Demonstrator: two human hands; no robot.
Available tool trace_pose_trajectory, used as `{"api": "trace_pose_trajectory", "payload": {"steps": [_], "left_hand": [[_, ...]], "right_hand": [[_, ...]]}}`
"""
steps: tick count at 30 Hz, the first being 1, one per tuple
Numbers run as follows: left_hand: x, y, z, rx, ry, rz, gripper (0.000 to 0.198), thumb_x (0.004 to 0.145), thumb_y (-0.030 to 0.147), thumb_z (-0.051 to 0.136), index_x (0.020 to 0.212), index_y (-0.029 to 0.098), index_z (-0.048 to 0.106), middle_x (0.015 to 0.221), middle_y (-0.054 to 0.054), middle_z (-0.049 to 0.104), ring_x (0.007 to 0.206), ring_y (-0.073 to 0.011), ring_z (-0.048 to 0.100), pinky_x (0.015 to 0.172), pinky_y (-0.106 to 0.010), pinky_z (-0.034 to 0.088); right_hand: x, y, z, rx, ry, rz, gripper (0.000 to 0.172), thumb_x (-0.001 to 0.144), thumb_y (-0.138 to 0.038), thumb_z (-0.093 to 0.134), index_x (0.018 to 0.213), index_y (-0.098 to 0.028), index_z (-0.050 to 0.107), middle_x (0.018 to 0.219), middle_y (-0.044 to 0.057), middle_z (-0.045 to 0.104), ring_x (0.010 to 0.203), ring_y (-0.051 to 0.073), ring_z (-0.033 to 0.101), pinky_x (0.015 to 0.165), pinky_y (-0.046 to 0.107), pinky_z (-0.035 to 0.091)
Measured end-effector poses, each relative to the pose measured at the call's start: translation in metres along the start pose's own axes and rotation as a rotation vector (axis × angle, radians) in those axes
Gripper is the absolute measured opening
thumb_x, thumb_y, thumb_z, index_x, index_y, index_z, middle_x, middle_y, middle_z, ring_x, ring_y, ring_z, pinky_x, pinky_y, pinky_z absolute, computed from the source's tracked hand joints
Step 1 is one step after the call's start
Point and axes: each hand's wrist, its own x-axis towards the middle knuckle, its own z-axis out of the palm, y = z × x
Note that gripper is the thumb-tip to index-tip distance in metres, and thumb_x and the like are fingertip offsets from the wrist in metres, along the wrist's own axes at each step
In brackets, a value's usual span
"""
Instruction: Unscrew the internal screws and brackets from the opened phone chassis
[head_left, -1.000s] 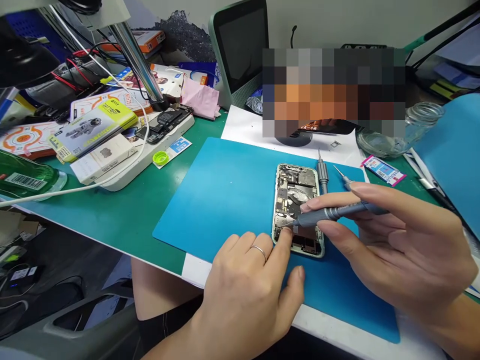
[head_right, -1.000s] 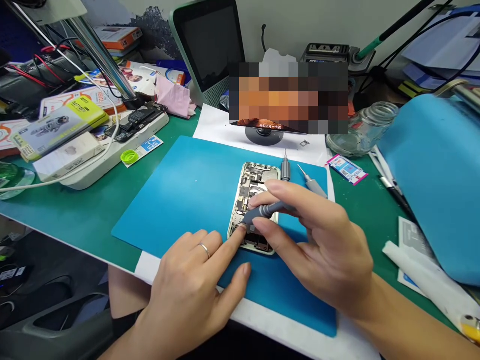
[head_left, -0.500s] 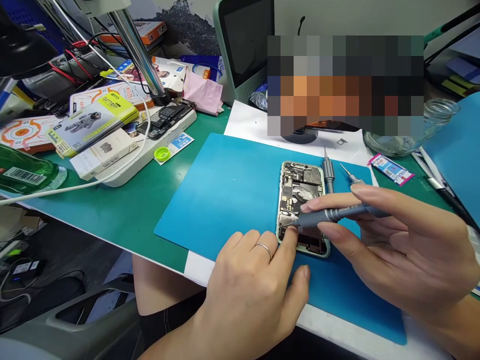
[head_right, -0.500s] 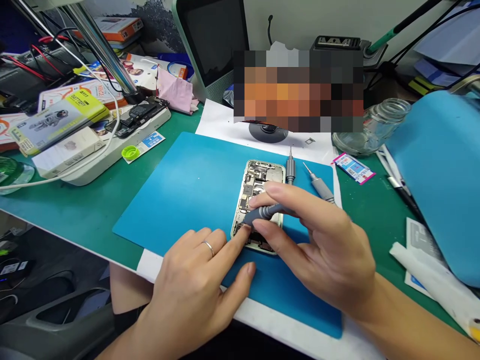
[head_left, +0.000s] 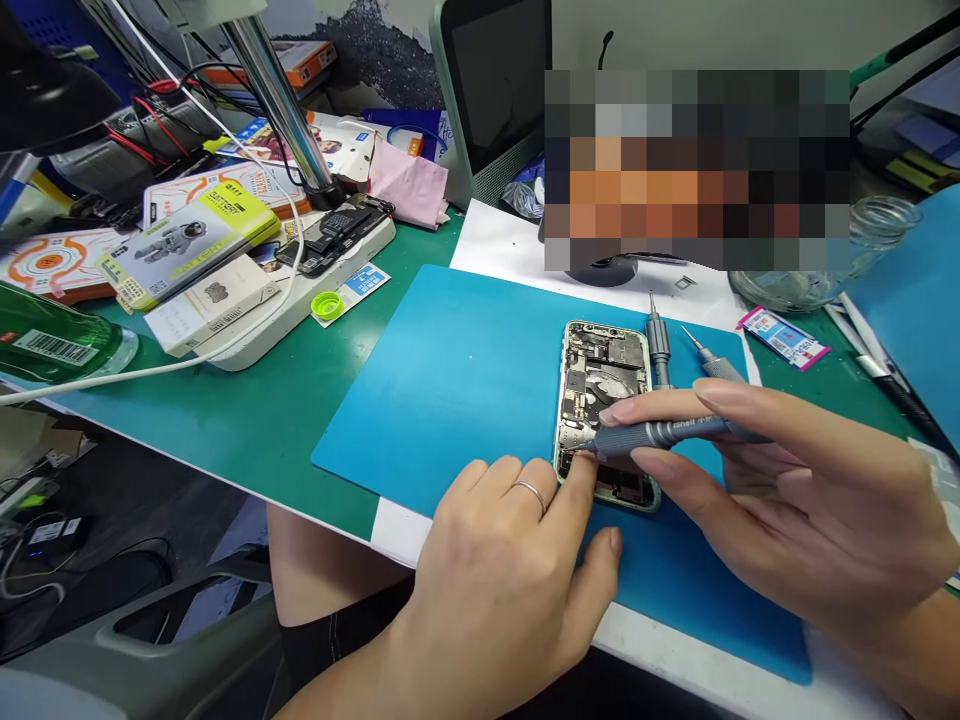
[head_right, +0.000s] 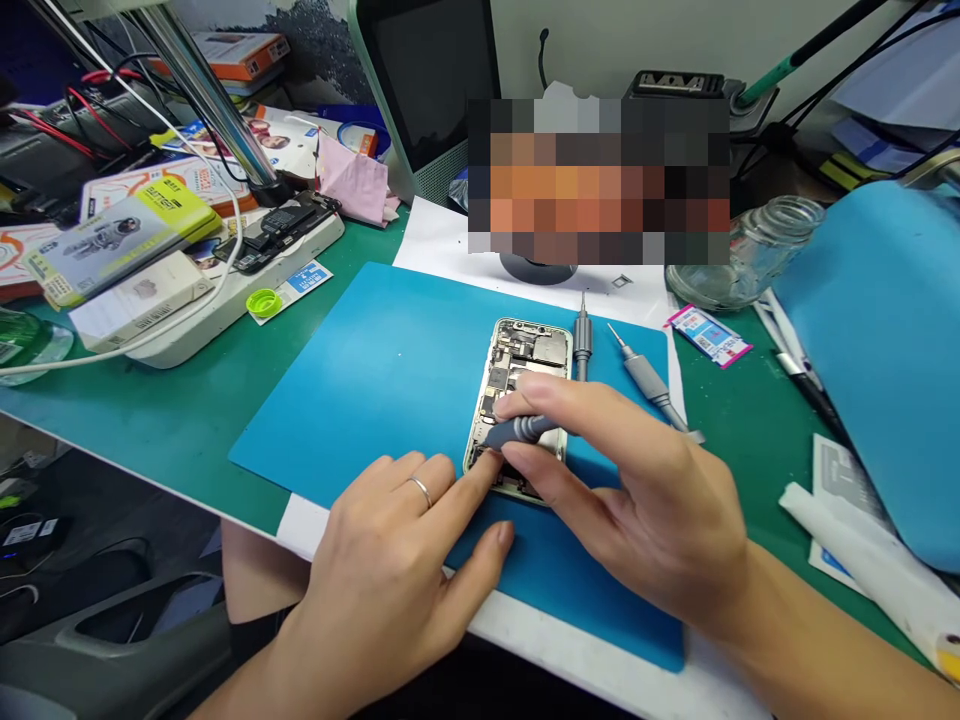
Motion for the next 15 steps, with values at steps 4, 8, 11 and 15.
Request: {"api": "trace_pose_trajectory", "payload": {"steps": [4, 8, 11, 15], "left_hand": [[0.0004, -0.0010, -0.0006, -0.003, -0.008, -0.003, 0.036, 0.105, 0.032, 0.054, 0.136, 0.016, 0.061, 0.090, -0.001, 0.061, 0.079, -0.0216, 0.051, 0.066, -0.041, 0.034], [0.0003, -0.0007, -0.0003, 0.001, -0.002, -0.004, 0.035, 0.105, 0.032, 0.053, 0.136, 0.016, 0.062, 0.090, -0.001, 0.061, 0.079, -0.0217, 0.052, 0.066, -0.041, 0.035], [0.0002, -0.0003, -0.0003, 0.003, -0.002, -0.006, 0.035, 0.105, 0.033, 0.053, 0.136, 0.017, 0.061, 0.090, -0.001, 0.061, 0.079, -0.0217, 0.052, 0.066, -0.041, 0.035], [0.0005, -0.0008, -0.0009, 0.003, -0.007, -0.010, 0.036, 0.105, 0.032, 0.054, 0.137, 0.017, 0.061, 0.091, -0.001, 0.062, 0.079, -0.0218, 0.052, 0.065, -0.041, 0.036]], "right_hand": [[0.0003, 0.0009, 0.0002, 0.009, 0.002, -0.007, 0.078, 0.089, 0.001, 0.071, 0.155, -0.035, 0.050, 0.114, 0.003, 0.078, 0.102, 0.020, 0.080, 0.088, 0.031, 0.071], [0.0001, 0.0004, -0.0001, 0.025, 0.006, 0.022, 0.078, 0.088, -0.001, 0.073, 0.153, -0.039, 0.052, 0.115, 0.001, 0.080, 0.100, 0.022, 0.081, 0.084, 0.032, 0.072], [-0.0002, 0.0005, 0.0000, 0.024, 0.029, 0.026, 0.077, 0.088, -0.002, 0.074, 0.152, -0.039, 0.054, 0.114, 0.001, 0.081, 0.098, 0.023, 0.082, 0.081, 0.032, 0.073], [0.0005, 0.0015, 0.0009, 0.023, 0.032, 0.010, 0.079, 0.086, 0.000, 0.074, 0.152, -0.038, 0.054, 0.113, 0.001, 0.082, 0.096, 0.023, 0.082, 0.079, 0.032, 0.073]]}}
